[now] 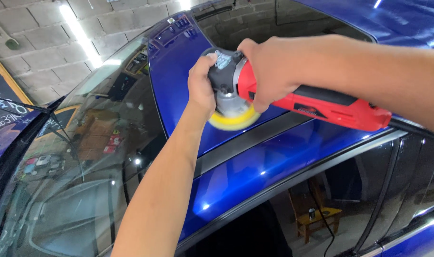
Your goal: The person uses a red orbital polisher with a yellow pad to buff the roof of a blue car. They move the tool in overlapping passes across the roof surface, working around the sunroof and along the roof rails.
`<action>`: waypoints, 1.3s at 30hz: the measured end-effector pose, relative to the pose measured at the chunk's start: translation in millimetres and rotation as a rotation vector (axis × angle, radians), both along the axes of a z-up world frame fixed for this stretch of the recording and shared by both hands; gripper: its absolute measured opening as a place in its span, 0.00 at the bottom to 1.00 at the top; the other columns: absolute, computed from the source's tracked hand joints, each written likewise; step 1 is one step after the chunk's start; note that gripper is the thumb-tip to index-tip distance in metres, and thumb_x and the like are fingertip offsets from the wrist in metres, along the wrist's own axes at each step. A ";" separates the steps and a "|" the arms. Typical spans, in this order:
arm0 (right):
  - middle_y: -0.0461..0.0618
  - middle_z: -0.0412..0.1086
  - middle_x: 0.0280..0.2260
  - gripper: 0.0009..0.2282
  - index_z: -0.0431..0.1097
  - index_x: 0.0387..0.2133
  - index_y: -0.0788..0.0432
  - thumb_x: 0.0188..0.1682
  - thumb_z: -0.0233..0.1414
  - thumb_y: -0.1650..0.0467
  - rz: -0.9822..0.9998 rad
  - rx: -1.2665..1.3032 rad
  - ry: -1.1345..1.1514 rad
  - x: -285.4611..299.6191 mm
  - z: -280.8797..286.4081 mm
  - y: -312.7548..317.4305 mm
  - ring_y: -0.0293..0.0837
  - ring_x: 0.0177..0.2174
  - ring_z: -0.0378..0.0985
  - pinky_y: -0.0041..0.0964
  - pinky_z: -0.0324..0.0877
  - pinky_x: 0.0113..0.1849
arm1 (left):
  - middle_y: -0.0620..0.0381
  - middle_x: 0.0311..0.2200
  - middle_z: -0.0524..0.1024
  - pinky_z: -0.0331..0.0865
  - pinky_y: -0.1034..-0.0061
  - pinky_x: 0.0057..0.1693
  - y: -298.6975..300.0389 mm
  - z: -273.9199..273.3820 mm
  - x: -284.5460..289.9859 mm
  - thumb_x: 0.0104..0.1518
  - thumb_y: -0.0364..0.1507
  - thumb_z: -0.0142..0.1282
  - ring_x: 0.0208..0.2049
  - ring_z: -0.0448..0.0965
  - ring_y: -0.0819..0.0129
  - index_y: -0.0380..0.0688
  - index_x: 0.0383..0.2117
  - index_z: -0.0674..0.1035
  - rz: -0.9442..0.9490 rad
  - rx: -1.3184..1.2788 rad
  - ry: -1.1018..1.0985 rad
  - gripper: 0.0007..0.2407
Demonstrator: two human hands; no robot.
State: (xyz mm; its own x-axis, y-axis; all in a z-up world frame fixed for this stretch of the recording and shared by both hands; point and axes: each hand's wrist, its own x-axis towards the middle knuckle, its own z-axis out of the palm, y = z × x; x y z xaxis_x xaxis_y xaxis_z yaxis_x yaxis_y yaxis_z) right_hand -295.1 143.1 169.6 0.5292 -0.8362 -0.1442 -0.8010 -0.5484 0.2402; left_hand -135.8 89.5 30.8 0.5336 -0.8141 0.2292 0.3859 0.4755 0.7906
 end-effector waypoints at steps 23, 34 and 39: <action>0.62 0.74 0.38 0.36 0.55 0.56 0.59 0.34 0.64 0.62 0.249 0.205 -0.132 20.3 -5.9 23.7 0.60 0.38 0.81 0.45 0.75 0.38 | 0.56 0.17 0.66 0.66 0.75 0.30 53.5 -15.0 13.1 0.42 0.31 0.60 0.21 0.68 0.68 0.43 0.16 0.75 0.277 -0.092 0.115 0.07; 0.59 0.76 0.40 0.37 0.67 0.55 0.53 0.28 0.69 0.59 -0.070 0.241 -0.261 -34.4 7.5 -2.5 0.57 0.41 0.81 0.45 0.75 0.42 | 0.57 0.14 0.66 0.65 0.77 0.29 17.6 5.7 -35.5 0.42 0.31 0.61 0.19 0.67 0.70 0.42 0.13 0.77 0.221 -0.126 0.044 0.07; 0.57 0.76 0.36 0.37 0.68 0.52 0.51 0.24 0.70 0.59 -0.093 0.220 -0.283 -55.3 -10.8 -33.6 0.58 0.37 0.82 0.48 0.76 0.37 | 0.58 0.15 0.66 0.65 0.77 0.31 -22.0 -3.6 -41.6 0.41 0.32 0.62 0.21 0.68 0.71 0.45 0.13 0.77 0.198 -0.113 -0.007 0.07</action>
State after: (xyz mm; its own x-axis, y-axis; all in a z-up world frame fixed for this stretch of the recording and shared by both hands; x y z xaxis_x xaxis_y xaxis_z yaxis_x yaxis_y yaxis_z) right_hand -350.4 109.5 158.8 0.4973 -0.8476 -0.1850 -0.8675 -0.4842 -0.1138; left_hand -177.4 67.5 27.2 0.6788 -0.6624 0.3170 0.2711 0.6272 0.7302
